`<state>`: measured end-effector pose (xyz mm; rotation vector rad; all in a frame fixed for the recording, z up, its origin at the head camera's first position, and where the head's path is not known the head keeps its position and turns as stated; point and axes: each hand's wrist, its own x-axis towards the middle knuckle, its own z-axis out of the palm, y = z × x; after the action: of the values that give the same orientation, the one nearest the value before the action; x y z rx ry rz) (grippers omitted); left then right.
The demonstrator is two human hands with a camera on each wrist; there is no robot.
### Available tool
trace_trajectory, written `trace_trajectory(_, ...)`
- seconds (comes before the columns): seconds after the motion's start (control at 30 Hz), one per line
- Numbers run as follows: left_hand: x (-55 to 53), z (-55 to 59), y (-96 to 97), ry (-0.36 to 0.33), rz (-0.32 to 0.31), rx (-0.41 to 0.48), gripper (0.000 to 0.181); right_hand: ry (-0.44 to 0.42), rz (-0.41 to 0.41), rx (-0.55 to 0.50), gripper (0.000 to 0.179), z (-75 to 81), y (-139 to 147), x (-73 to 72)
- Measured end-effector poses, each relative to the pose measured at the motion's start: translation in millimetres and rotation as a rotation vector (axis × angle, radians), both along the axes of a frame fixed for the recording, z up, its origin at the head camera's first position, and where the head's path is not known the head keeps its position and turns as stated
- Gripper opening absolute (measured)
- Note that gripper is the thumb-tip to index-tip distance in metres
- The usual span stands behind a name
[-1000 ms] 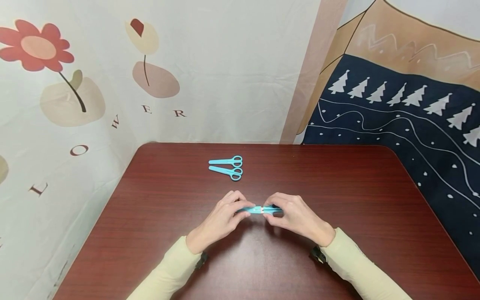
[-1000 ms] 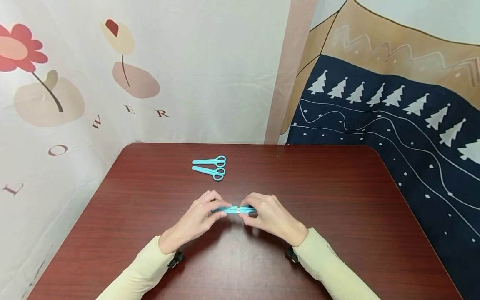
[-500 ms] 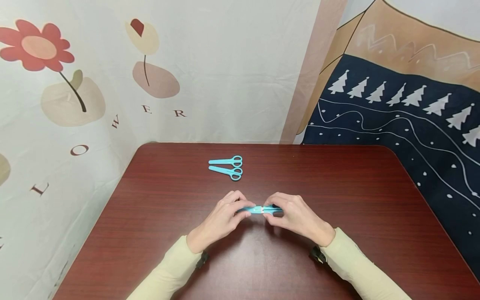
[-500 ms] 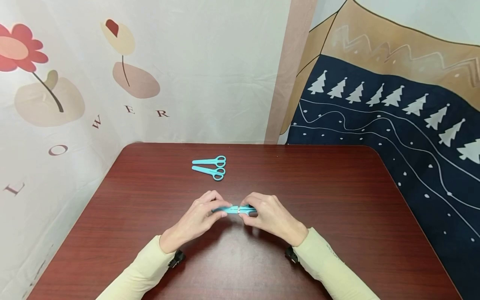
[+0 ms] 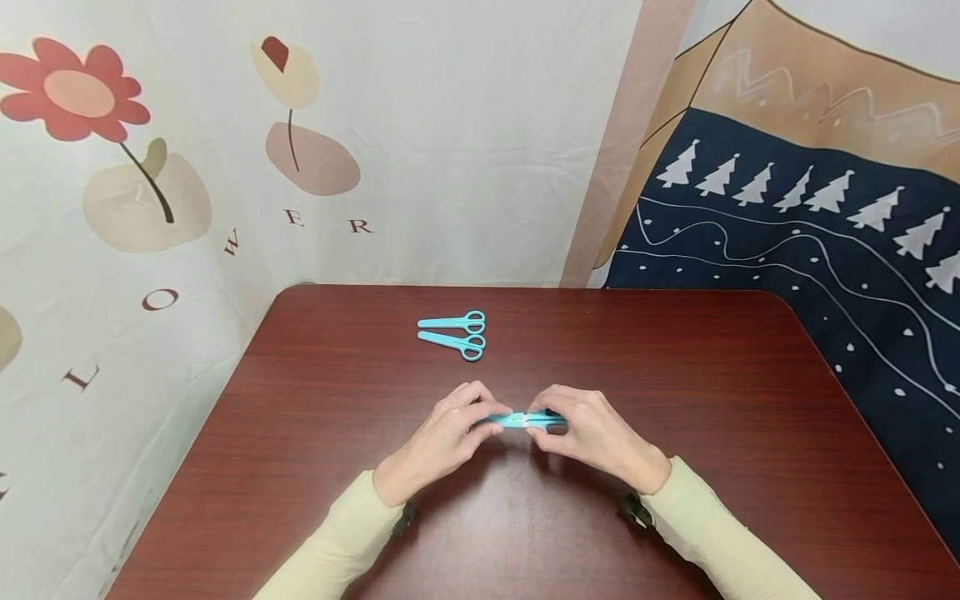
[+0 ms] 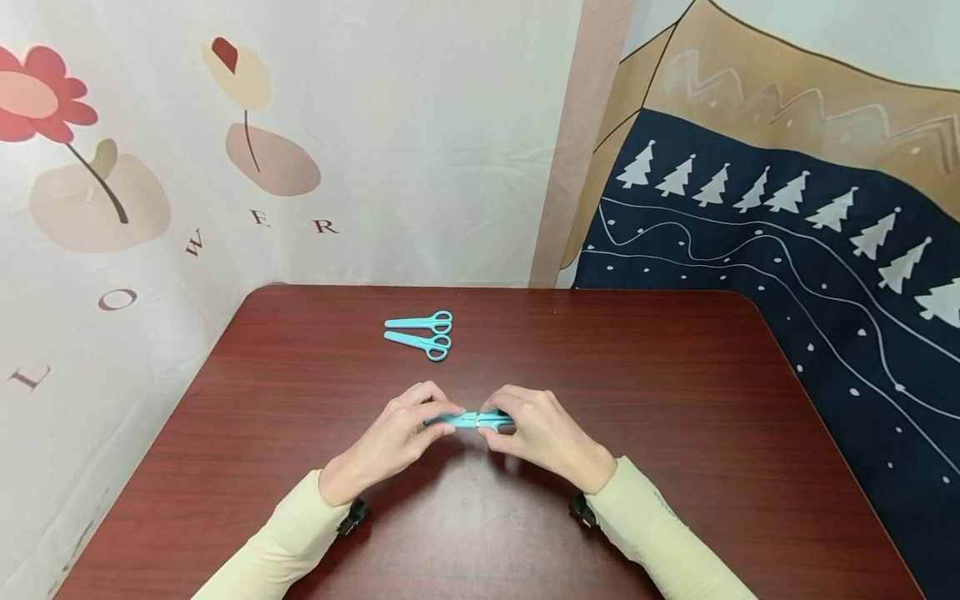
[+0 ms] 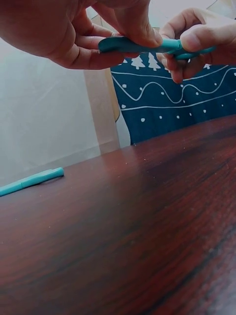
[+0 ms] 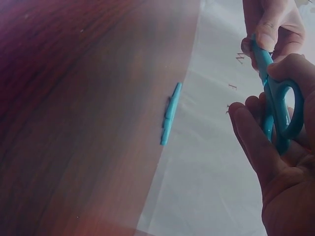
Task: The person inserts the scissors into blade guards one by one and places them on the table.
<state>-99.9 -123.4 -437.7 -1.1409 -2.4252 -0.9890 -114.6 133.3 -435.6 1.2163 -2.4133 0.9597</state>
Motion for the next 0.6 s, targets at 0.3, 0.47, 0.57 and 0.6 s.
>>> trace_trajectory(0.3, -1.3, 1.1, 5.7, 0.030, 0.000, 0.008, 0.024, -0.004, 0.008, 0.006, 0.023, 3.0, -1.6, -0.2)
trace_trajectory(0.47, 0.6, 1.5, 5.0, -0.012, 0.002, 0.001, 0.023, -0.015, 0.029, 0.007, 0.024, 2.3, -0.8, 1.1)
trace_trajectory(0.57, 2.0, 0.8, 4.2, -0.019, 0.007, -0.006, 0.021, -0.023, 0.032, 0.012, 0.023, 1.6, -0.9, 1.9)
trace_trajectory(0.6, 2.5, 0.6, 4.0, -0.017, 0.010, -0.008, 0.021, -0.026, 0.028, 0.016, 0.023, 1.8, -0.9, 2.1)
